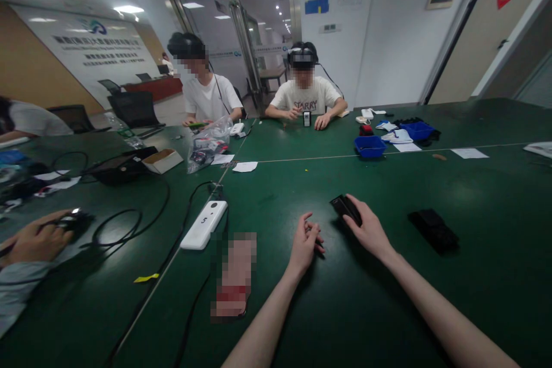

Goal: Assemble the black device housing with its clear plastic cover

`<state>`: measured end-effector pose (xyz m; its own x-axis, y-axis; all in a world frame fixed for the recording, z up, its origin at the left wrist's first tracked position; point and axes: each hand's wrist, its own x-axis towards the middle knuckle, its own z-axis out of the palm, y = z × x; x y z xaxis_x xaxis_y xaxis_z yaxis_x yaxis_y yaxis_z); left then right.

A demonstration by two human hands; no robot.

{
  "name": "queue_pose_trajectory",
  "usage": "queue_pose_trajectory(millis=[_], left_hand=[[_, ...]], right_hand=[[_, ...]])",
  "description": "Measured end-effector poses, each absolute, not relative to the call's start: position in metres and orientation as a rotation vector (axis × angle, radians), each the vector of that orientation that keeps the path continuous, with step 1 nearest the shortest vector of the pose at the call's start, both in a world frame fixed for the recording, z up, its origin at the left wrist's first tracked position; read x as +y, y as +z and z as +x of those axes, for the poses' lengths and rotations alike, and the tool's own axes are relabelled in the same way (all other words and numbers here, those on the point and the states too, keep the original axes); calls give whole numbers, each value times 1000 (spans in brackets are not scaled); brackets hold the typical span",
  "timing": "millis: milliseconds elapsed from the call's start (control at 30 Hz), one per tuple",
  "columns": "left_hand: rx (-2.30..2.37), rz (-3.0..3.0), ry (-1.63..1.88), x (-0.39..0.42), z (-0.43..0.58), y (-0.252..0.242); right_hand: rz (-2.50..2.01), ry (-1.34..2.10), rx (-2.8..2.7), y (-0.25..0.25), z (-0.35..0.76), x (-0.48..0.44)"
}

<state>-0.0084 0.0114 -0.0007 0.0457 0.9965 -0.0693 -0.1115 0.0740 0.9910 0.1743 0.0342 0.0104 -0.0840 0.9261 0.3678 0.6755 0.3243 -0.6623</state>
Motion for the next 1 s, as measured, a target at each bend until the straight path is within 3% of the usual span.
queue_pose_trajectory(millis=[167,300,1000], left_hand=[[1138,1180,1101,13,-9,-4],[1129,1204,1071,14,-10,-4],[1151,1240,1047,14,-10,-3]], right_hand=[[-1795,-211,-1899,10,228,57],[-1961,-419,-1948,6,246,67],[-2026,-193,-1916,-11,252,81]])
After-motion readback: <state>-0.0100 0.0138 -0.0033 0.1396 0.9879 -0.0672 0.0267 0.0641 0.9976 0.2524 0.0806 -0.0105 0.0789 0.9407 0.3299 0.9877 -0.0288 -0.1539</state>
